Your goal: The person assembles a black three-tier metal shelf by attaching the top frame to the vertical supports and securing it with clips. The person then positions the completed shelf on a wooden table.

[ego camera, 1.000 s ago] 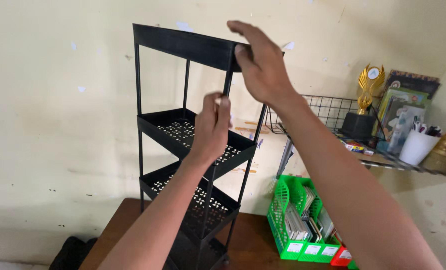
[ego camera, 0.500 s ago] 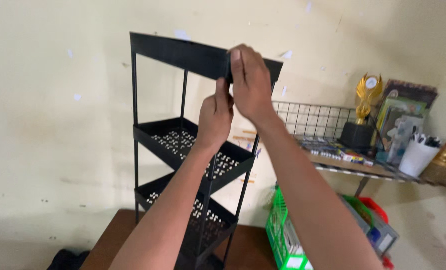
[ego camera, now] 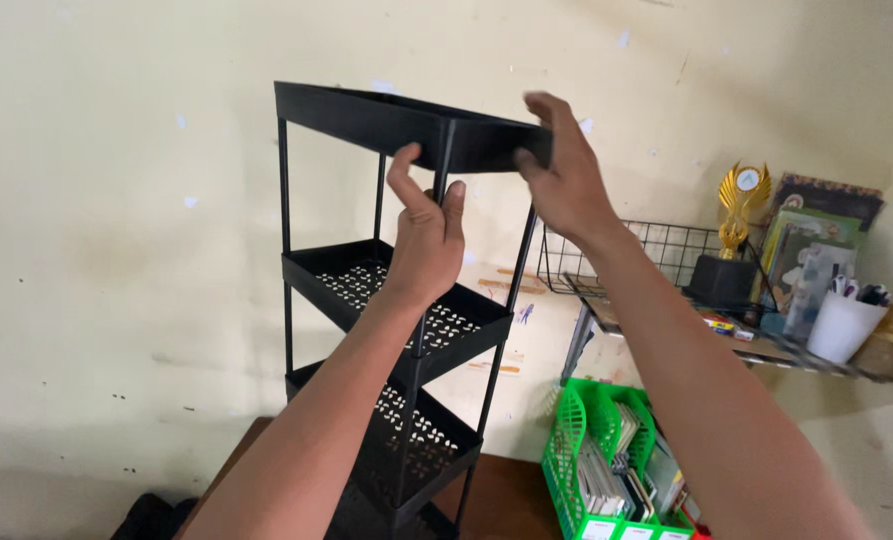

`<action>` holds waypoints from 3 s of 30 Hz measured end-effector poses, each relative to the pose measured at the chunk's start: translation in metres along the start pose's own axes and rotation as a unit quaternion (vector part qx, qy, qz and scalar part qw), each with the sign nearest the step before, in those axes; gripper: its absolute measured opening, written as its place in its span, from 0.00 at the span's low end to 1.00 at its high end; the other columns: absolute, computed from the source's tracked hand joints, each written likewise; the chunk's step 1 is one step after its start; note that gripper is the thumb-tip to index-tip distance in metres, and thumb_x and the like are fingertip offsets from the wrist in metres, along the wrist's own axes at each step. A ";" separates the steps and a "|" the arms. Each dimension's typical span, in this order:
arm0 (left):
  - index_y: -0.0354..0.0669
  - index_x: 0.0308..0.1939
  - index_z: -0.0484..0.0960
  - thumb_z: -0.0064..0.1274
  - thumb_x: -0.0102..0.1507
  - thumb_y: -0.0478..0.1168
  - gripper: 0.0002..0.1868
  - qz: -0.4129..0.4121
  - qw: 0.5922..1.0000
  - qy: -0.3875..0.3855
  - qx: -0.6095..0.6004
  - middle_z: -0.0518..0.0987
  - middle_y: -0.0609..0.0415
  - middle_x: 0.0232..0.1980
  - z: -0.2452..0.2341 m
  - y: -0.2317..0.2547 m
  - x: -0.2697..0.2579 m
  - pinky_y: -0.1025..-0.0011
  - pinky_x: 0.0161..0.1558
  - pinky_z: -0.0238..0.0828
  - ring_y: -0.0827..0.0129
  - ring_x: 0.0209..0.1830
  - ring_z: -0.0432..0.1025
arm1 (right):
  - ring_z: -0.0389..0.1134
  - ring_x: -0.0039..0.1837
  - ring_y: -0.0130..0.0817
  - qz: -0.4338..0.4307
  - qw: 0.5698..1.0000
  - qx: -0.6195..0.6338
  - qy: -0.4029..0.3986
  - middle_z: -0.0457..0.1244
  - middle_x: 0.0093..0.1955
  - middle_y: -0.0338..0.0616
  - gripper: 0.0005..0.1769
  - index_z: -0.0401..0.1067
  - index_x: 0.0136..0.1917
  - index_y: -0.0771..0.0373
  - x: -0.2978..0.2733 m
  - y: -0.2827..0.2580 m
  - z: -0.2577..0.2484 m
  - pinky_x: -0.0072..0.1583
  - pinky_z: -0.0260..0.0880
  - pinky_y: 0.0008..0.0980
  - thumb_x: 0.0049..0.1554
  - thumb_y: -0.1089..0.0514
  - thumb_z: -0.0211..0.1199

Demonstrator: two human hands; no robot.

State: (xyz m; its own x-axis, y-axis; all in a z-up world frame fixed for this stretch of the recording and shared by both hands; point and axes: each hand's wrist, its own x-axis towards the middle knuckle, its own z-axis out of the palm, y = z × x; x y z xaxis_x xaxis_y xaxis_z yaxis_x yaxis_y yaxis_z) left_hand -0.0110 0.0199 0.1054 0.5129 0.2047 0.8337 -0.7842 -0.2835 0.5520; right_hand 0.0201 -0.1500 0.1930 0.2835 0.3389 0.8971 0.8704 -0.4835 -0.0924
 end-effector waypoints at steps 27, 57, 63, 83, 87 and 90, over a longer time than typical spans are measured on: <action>0.41 0.82 0.43 0.41 0.75 0.49 0.36 -0.056 0.948 0.001 0.314 0.61 0.32 0.71 -0.115 -0.073 0.047 0.45 0.57 0.63 0.43 0.60 0.69 | 0.74 0.51 0.30 0.208 0.924 0.260 -0.189 0.70 0.55 0.44 0.17 0.63 0.64 0.64 -0.098 -0.018 0.031 0.50 0.73 0.29 0.70 0.52 0.44; 0.35 0.67 0.70 0.41 0.75 0.37 0.18 0.049 0.973 0.020 0.223 0.82 0.41 0.41 -0.111 -0.035 0.012 0.58 0.44 0.73 0.52 0.42 0.79 | 0.70 0.49 0.42 0.147 0.979 -0.090 0.105 0.68 0.52 0.56 0.22 0.61 0.66 0.71 -0.127 0.047 -0.045 0.47 0.70 0.37 0.67 0.52 0.53; 0.33 0.74 0.67 0.46 0.76 0.41 0.24 0.038 0.914 0.030 0.402 0.77 0.35 0.50 -0.127 -0.059 0.034 0.51 0.44 0.71 0.44 0.48 0.74 | 0.70 0.34 0.29 0.239 0.968 0.054 0.051 0.69 0.34 0.48 0.27 0.67 0.55 0.68 -0.137 0.019 -0.035 0.41 0.71 0.32 0.69 0.42 0.40; 0.46 0.56 0.80 0.46 0.74 0.46 0.13 0.502 0.803 -0.042 0.318 0.78 0.50 0.54 0.075 0.115 0.054 0.56 0.59 0.60 0.60 0.52 0.75 | 0.54 0.32 0.22 0.263 0.888 0.307 0.219 0.58 0.38 0.33 0.18 0.64 0.61 0.64 -0.135 -0.036 -0.030 0.34 0.56 0.25 0.67 0.50 0.45; 0.47 0.40 0.82 0.46 0.73 0.51 0.16 0.389 0.855 -0.128 0.318 0.81 0.55 0.33 0.101 0.123 0.058 0.58 0.47 0.62 0.60 0.32 0.75 | 0.51 0.32 0.19 0.291 0.889 0.261 0.237 0.55 0.34 0.32 0.21 0.68 0.54 0.64 -0.116 -0.041 -0.048 0.34 0.52 0.24 0.70 0.47 0.42; 0.46 0.35 0.81 0.48 0.72 0.54 0.19 0.425 0.858 -0.067 0.280 0.80 0.57 0.28 0.099 0.113 0.047 0.60 0.40 0.62 0.63 0.28 0.74 | 0.50 0.32 0.19 0.224 0.929 0.194 0.221 0.52 0.32 0.31 0.23 0.65 0.48 0.63 -0.112 -0.039 -0.040 0.34 0.54 0.25 0.72 0.45 0.39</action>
State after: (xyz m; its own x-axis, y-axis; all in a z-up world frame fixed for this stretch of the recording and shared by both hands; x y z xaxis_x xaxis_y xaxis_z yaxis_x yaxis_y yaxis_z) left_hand -0.0407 -0.0947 0.2083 -0.0973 -0.3977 0.9124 -0.6237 -0.6900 -0.3673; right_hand -0.0612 -0.2014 0.1137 0.5336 -0.2327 0.8131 0.8092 -0.1392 -0.5709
